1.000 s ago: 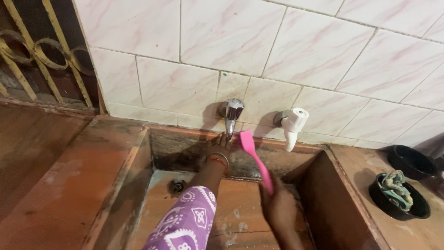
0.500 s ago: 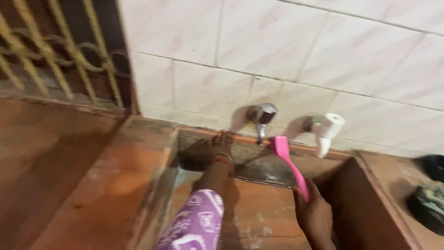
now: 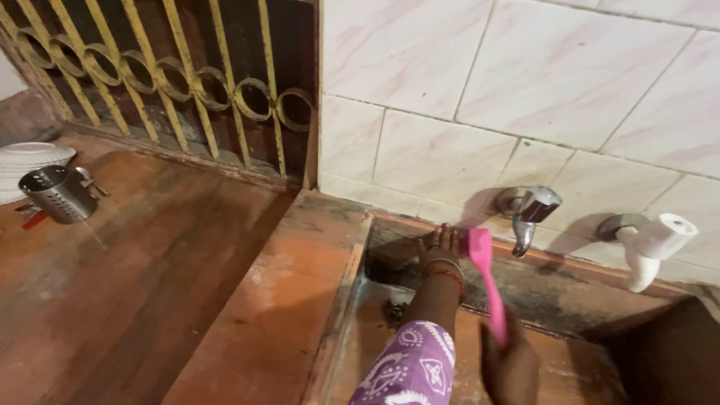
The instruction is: The person scrubs the interior and rim of a terracotta-colored sink using a pink brush, then rinses the sink and their hands under running water from a metal faucet.
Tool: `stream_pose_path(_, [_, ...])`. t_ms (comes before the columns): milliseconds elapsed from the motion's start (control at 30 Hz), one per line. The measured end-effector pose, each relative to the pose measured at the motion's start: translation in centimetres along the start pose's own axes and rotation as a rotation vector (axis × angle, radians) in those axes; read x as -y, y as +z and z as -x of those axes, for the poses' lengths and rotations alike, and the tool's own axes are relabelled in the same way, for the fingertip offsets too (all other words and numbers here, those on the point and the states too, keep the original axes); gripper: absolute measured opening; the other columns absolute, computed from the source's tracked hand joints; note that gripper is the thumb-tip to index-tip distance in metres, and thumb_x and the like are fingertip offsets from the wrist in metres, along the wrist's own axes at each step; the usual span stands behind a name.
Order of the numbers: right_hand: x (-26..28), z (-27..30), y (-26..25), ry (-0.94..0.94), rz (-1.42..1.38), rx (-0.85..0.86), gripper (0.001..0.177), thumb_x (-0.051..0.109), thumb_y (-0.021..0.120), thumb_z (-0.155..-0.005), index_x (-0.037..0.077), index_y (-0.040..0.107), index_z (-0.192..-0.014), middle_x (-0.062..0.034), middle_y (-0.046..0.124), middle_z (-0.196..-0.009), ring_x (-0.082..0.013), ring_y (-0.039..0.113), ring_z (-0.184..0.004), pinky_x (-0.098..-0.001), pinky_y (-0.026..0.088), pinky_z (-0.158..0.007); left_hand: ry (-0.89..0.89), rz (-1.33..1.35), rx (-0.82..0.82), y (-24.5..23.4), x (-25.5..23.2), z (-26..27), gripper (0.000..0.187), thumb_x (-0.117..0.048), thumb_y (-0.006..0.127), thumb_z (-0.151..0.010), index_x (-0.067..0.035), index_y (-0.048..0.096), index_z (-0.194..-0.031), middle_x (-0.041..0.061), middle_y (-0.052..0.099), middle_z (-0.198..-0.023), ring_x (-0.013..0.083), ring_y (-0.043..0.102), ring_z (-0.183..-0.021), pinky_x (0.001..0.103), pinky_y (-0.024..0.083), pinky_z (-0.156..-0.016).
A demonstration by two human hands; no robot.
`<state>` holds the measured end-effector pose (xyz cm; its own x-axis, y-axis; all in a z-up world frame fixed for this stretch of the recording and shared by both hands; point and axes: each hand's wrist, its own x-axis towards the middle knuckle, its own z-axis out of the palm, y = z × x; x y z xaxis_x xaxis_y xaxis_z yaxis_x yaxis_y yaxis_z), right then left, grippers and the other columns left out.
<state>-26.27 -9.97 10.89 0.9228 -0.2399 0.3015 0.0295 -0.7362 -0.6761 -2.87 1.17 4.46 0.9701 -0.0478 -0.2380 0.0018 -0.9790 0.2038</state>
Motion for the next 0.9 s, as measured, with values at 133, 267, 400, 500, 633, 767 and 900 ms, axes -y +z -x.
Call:
stream_pose_path(133, [-0.4, -0.5, -1.4, 0.033, 0.100, -0.074, 0.047, 0.033, 0.068, -0.096, 0.009, 0.063, -0.136, -0.0287, 0.072, -0.109, -0.0465, 0.071, -0.099, -0.0521, 0.055, -0.084, 0.017, -0.040, 0.068, -1.9, -0.2, 2.9, 0.106, -0.041, 0.064, -0.097, -0.020, -0.014, -0.166, 0.001, -0.025, -0.172, 0.0230, -0.014, -0.159, 0.062, 0.002, -0.123])
stream_pose_path(267, [1.6, 0.4, 0.4, 0.009, 0.067, -0.011, 0.051, 0.035, 0.065, -0.093, 0.013, 0.061, -0.138, -0.0274, 0.073, -0.104, -0.0457, 0.072, -0.095, -0.0524, 0.056, -0.082, 0.047, -0.089, 0.071, -2.1, 0.0, 3.1, 0.103, -0.037, 0.063, -0.099, -0.020, -0.012, -0.166, 0.004, -0.025, -0.172, 0.0249, -0.014, -0.159, 0.064, 0.004, -0.122])
stream_pose_path(400, [1.6, 0.4, 0.7, -0.081, 0.102, 0.019, 0.052, 0.036, 0.065, -0.090, 0.015, 0.060, -0.137, -0.0259, 0.073, -0.103, -0.0478, 0.070, -0.095, -0.0548, 0.055, -0.080, 0.028, -0.049, -0.039, -1.1, 0.0, 2.3, 0.088, -0.035, 0.057, -0.102, -0.023, -0.003, -0.165, 0.001, -0.020, -0.174, 0.0234, -0.009, -0.160, 0.067, 0.007, -0.123])
stream_pose_path(500, [-0.5, -0.7, -1.0, -0.037, 0.192, 0.000, 0.049, 0.038, 0.063, -0.092, 0.016, 0.062, -0.136, -0.0253, 0.073, -0.103, -0.0475, 0.071, -0.094, -0.0553, 0.055, -0.082, 0.019, -0.005, -0.051, -1.0, -0.1, 2.8, 0.093, -0.035, 0.058, -0.100, -0.022, -0.006, -0.165, -0.001, -0.019, -0.174, 0.0223, -0.008, -0.160, 0.066, 0.008, -0.123])
stream_pose_path(633, [-2.9, -2.6, -4.0, -0.018, 0.231, -0.113, 0.047, 0.039, 0.067, -0.093, 0.013, 0.065, -0.133, -0.0283, 0.073, -0.103, -0.0501, 0.069, -0.097, -0.0563, 0.055, -0.084, 0.032, -0.011, 0.050, -2.2, -0.2, 3.4, 0.109, -0.040, 0.070, -0.092, -0.020, -0.008, -0.166, 0.001, -0.018, -0.173, 0.0235, -0.009, -0.160, 0.062, 0.007, -0.124])
stream_pose_path(767, [-2.7, -2.6, -3.5, -0.020, 0.219, -0.131, 0.051, 0.037, 0.066, -0.094, 0.011, 0.063, -0.137, -0.0291, 0.072, -0.104, -0.0499, 0.069, -0.094, -0.0563, 0.055, -0.083, 0.030, -0.004, -0.018, -0.8, -0.1, 1.9, 0.100, -0.039, 0.062, -0.097, -0.021, -0.007, -0.166, 0.001, -0.018, -0.173, 0.0240, -0.009, -0.160, 0.063, 0.007, -0.124])
stream_pose_path(900, [-0.2, -0.6, 0.1, -0.084, 0.176, 0.002, 0.056, 0.037, 0.065, -0.092, 0.012, 0.059, -0.141, -0.0280, 0.073, -0.101, -0.0473, 0.072, -0.089, -0.0551, 0.057, -0.078, -0.004, -0.045, -0.104, 1.2, -0.6, -0.5, 0.091, -0.041, 0.056, -0.099, -0.023, -0.005, -0.164, 0.000, -0.019, -0.173, 0.0241, -0.008, -0.160, 0.069, 0.008, -0.122])
